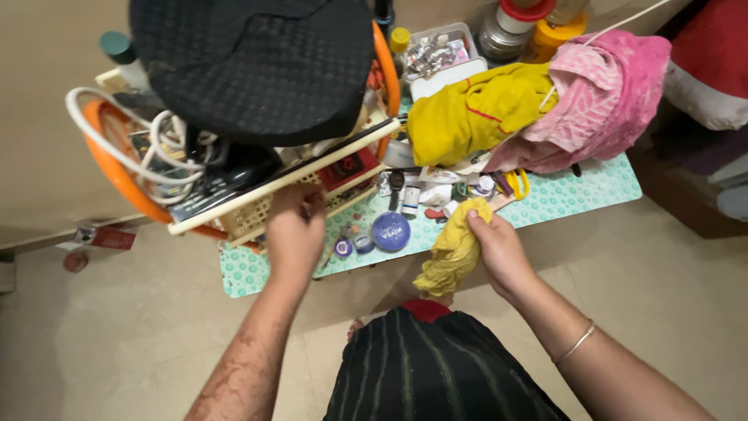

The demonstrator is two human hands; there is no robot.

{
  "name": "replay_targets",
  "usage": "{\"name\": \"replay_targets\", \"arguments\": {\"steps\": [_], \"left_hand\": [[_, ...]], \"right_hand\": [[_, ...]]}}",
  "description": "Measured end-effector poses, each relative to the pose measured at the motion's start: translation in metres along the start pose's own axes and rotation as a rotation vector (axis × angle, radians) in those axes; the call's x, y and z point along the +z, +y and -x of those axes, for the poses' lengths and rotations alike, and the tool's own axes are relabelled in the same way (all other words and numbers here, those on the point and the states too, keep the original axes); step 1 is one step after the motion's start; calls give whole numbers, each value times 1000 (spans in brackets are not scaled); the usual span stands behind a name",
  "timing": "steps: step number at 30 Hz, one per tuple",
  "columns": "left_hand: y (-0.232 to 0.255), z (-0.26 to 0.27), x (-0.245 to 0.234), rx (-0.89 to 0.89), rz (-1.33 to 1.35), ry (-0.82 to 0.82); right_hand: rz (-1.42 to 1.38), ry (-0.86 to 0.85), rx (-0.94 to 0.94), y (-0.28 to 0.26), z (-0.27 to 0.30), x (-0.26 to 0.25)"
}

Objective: The person cleans a three-tier plastic shelf using a yellow cloth. They wipe the middle shelf, then the top shelf, and finally wipe several small items on the table, including a blue bottle and a red box, before placing them back on the shelf.

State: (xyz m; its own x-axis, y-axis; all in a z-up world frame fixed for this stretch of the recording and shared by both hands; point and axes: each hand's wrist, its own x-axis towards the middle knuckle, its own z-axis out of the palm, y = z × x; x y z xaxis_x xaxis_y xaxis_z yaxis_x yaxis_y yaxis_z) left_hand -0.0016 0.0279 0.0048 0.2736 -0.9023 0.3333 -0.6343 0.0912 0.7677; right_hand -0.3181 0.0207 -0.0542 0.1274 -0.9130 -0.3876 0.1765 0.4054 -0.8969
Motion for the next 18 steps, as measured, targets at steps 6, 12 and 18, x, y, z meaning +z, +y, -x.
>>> {"name": "replay_targets", "arguments": {"steps": [6, 12, 18], "left_hand": [[-4, 51, 5, 88, 46, -115], [-15, 70, 30, -20, -25, -374], [-29, 73, 68, 114, -141, -392]], "right_hand": [[-105, 108, -184, 16, -12, 1], [-324, 123, -349, 26, -17, 11], [-406, 126, -330, 39, -22, 6]]}}
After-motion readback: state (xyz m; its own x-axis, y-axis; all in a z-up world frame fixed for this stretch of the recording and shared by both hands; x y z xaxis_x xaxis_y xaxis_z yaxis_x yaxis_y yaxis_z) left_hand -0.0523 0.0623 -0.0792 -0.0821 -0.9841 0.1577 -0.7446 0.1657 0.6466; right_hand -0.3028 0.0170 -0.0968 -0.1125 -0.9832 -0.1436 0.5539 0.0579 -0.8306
